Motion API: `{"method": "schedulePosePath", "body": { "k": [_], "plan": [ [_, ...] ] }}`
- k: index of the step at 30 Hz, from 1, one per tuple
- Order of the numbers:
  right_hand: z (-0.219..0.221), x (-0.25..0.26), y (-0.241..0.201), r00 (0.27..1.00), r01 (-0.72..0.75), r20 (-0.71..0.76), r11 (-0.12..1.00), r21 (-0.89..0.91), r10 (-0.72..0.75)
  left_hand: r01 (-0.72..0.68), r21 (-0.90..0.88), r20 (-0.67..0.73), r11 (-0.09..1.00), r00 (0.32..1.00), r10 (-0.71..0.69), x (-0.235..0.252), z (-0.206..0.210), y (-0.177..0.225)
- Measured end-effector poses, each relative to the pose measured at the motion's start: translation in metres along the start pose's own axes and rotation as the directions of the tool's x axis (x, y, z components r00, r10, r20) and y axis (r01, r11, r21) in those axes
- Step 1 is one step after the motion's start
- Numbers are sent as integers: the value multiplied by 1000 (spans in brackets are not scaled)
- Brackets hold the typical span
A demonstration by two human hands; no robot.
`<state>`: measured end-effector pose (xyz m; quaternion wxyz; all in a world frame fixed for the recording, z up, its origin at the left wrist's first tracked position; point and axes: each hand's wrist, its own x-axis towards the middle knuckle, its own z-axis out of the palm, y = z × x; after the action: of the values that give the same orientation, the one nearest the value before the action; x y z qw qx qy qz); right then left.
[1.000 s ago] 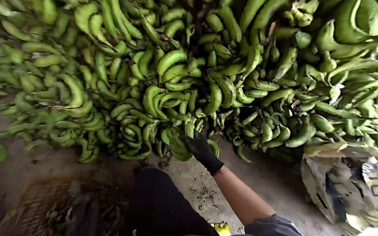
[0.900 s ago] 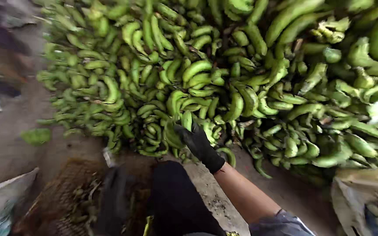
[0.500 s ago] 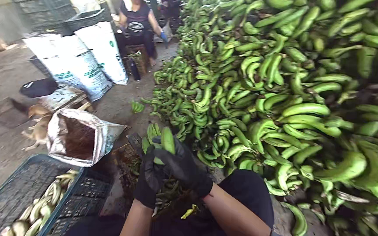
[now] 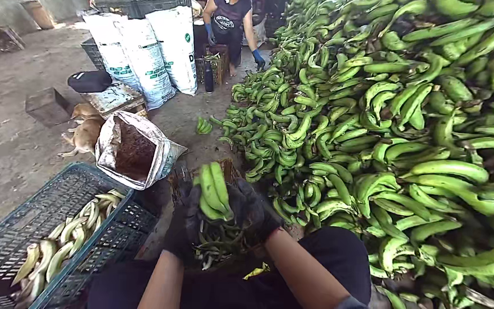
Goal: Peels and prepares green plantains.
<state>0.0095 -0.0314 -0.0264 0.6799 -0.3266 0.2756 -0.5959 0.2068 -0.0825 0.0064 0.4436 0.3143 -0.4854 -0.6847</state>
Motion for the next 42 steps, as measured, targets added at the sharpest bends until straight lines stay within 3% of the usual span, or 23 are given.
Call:
{"method": "schedulePosePath", "body": {
  "k": [1,2,4,5,7,8,10,13,15,16,18,20,22,24,26,28,29,31,34,37,39,41,42],
  "plan": [
    [0,3,8,997,76,5,997,14,-76,-10,248,-133,969,990,45,2,5,4],
    [0,4,12,990,138,-31,989,-42,-140,-7,459,-163,889,982,92,1,5,7],
    [-7,4,17,987,146,-69,989,5,-146,-154,755,29,637,979,202,-7,1,6],
    [-9,3,16,989,133,-80,989,67,-128,-320,822,208,471,939,275,-10,0,-1],
    [-1,-2,10,982,143,-145,979,143,-122,-614,782,520,106,736,432,-12,3,-26],
    [6,-3,5,973,162,-189,977,138,-134,-653,757,578,-14,660,479,-11,6,-36],
    [16,-5,-3,968,151,-211,986,74,-132,-634,765,591,-110,625,510,-8,14,-44],
    [18,-6,-12,975,111,-193,994,10,-107,-556,811,553,-181,630,546,-3,26,-43],
    [11,0,-18,970,46,-237,999,-13,-48,-539,814,554,-217,610,566,3,33,-43],
    [10,4,-21,952,25,-302,997,-68,-44,-529,825,542,-200,638,547,3,37,-41],
    [5,13,-22,875,15,-463,964,-264,-141,-457,888,439,-55,803,404,-4,46,-35],
    [-4,20,-18,809,-18,-530,889,-457,-256,-205,967,199,150,978,55,-14,62,-19],
    [-21,22,-7,776,-94,-523,755,-649,-352,84,945,0,315,966,-257,-18,71,-9],
    [-39,20,-11,705,-226,-588,661,-716,-397,247,828,-42,504,923,-382,-31,65,-12],
    [-65,16,-23,613,-277,-703,734,-620,-362,306,744,-36,594,906,-422,-51,56,-6],
    [-83,11,-31,637,-213,-743,880,-425,-204,213,825,-30,523,941,-336,-58,46,-2],
    [-83,10,-31,693,-150,-703,922,-356,-159,108,894,14,435,963,-268,-54,41,-2],
    [-67,9,-31,848,-62,-529,988,-143,-24,-221,948,236,229,971,-37,-37,33,-9],
    [-40,-2,-17,980,-44,-192,998,39,51,-590,806,580,-55,766,278,-6,28,-25],
    [-15,-32,-13,991,73,-100,979,-192,-94,-679,710,702,-186,665,253,13,35,-23],
    [-25,-33,-3,986,130,-79,969,-209,-149,-687,690,724,-228,652,224,17,39,-20],
    [-32,-12,4,968,139,-184,973,-184,-173,-650,719,691,-246,706,153,14,44,-18],
    [-28,-4,-1,933,97,-303,947,-307,-194,-595,770,620,-230,782,54,9,49,-15]
  ]
}}
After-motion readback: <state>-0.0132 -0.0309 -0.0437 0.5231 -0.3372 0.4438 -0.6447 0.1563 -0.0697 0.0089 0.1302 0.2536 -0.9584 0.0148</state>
